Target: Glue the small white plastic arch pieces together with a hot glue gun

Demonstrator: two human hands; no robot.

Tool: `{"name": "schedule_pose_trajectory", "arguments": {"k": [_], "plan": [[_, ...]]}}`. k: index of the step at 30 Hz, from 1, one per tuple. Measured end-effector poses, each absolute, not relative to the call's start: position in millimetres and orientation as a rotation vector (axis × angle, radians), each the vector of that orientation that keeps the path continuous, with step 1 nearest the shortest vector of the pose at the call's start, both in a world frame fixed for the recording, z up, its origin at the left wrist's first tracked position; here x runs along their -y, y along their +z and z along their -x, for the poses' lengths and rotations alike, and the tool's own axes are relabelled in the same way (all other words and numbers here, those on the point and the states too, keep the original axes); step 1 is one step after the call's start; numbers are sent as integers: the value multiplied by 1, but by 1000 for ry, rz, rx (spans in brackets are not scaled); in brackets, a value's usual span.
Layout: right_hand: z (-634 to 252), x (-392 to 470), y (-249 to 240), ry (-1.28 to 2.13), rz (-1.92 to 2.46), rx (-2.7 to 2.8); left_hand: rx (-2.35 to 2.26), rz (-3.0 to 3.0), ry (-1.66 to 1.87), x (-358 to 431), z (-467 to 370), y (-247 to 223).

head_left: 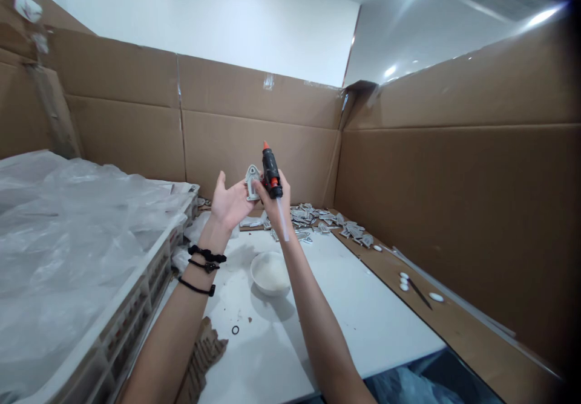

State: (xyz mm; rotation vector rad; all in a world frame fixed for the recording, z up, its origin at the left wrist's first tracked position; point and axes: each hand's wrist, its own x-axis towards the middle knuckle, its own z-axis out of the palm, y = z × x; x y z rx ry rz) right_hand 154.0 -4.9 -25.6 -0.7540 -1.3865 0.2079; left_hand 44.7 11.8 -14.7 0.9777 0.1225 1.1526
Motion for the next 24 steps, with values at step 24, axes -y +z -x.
{"name": "schedule_pose_trajectory", "arguments": {"k": [24], "plan": [[-198,42,-10,248,1000,1483,-580,-1287,1437,-5,-62,-16]]}}
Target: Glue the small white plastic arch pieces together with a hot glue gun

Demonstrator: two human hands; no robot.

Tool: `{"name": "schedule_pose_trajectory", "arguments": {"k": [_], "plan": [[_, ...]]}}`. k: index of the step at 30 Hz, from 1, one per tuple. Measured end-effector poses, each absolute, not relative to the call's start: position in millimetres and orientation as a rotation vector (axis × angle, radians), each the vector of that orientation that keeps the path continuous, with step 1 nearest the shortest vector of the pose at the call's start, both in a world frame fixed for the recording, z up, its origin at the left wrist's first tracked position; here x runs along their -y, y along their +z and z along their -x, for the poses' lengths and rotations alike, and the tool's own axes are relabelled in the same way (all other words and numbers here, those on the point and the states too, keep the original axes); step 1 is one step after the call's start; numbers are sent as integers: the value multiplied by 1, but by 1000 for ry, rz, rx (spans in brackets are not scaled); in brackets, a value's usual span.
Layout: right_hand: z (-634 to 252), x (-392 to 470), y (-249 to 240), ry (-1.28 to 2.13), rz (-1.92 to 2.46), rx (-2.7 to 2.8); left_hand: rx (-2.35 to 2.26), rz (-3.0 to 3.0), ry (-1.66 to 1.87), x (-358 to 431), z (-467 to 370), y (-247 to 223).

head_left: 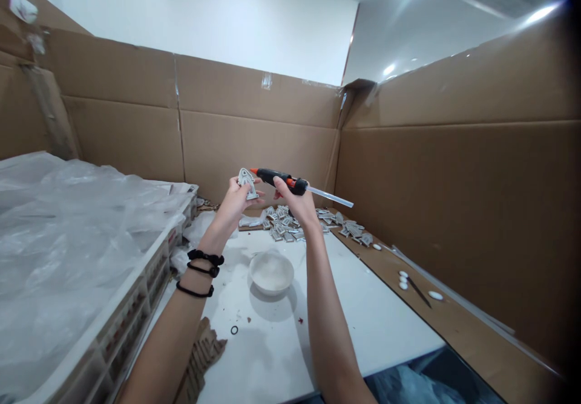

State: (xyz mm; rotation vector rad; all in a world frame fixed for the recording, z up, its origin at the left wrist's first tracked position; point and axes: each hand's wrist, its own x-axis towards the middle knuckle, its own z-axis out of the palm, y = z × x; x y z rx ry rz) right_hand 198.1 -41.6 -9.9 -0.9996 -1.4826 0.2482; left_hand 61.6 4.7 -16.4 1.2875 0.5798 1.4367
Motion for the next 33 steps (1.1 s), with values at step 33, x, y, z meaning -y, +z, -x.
{"name": "schedule_pose_trajectory", "arguments": {"k": [33], "plan": [[-205,32,-16,337,1082,1515,-650,-1268,1407,4,-64,-9]]}}
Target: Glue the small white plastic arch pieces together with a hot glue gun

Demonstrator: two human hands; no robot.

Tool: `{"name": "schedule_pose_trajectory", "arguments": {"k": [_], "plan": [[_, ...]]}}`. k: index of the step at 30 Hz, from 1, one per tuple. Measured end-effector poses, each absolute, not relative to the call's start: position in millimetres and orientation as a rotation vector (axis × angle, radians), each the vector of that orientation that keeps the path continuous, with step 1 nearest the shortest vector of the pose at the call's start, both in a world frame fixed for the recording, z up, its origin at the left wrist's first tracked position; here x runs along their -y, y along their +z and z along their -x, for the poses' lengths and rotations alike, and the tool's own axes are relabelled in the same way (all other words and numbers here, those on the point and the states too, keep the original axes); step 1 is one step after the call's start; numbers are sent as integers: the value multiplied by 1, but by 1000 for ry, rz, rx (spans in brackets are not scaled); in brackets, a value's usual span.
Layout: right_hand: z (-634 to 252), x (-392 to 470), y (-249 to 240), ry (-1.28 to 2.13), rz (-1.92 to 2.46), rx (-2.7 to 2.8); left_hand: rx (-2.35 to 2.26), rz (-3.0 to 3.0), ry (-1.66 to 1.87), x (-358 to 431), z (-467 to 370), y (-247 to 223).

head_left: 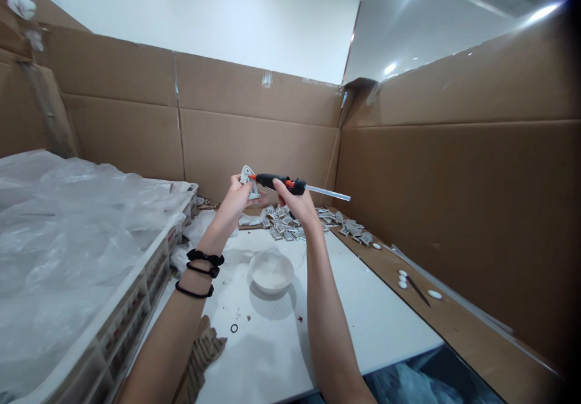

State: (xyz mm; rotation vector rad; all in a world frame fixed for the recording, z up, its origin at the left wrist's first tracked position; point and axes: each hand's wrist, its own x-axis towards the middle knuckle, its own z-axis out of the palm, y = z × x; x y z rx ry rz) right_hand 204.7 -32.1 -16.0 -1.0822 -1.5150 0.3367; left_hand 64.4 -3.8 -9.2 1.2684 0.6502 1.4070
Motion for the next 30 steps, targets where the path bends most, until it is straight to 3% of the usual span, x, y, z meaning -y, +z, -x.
{"name": "schedule_pose_trajectory", "arguments": {"k": [7,14,30], "plan": [[-207,34,-15,286,1099,1522,-696,-1326,1416,6,-64,-9],[-222,28,-17,-30,1208,1304,-784,-1517,1457,-4,-61,-17],[-216,38,-13,208,964,1328,-835,-1704,1724,-15,-52,-19]]}}
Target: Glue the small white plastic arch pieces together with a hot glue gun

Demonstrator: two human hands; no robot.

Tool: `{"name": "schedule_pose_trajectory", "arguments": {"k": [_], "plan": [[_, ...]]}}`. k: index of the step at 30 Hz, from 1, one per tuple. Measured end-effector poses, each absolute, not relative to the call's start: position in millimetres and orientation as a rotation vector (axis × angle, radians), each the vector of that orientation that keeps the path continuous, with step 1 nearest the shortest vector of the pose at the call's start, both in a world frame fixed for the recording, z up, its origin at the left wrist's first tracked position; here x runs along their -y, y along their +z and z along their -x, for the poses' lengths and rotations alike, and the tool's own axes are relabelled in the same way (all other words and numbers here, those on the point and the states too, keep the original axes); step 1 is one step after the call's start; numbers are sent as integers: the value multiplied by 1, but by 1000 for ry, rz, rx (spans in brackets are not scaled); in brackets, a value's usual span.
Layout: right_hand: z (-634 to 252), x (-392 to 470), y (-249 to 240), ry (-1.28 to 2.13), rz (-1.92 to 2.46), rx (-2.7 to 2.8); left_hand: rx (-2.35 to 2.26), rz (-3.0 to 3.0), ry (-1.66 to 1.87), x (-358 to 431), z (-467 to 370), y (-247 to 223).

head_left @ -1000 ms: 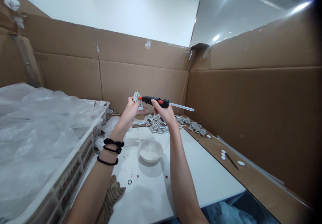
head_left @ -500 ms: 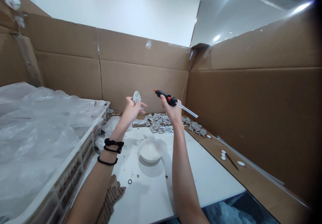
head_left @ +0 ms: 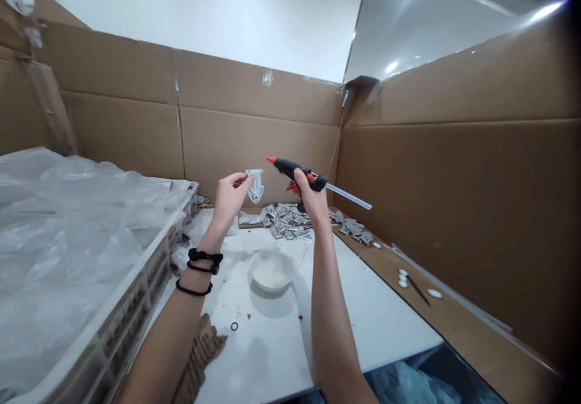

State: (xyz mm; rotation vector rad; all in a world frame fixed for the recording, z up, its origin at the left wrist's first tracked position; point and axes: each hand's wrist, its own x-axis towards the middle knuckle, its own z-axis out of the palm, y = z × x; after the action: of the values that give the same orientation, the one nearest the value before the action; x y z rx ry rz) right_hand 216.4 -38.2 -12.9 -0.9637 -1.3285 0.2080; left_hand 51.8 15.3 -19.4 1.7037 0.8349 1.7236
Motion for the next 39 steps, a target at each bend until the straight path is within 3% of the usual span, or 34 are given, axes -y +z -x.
{"name": "schedule_pose_trajectory", "arguments": {"k": [39], "plan": [[-216,38,-14,313,1119,1439,-794,-1675,1664,-15,-54,-19]]}}
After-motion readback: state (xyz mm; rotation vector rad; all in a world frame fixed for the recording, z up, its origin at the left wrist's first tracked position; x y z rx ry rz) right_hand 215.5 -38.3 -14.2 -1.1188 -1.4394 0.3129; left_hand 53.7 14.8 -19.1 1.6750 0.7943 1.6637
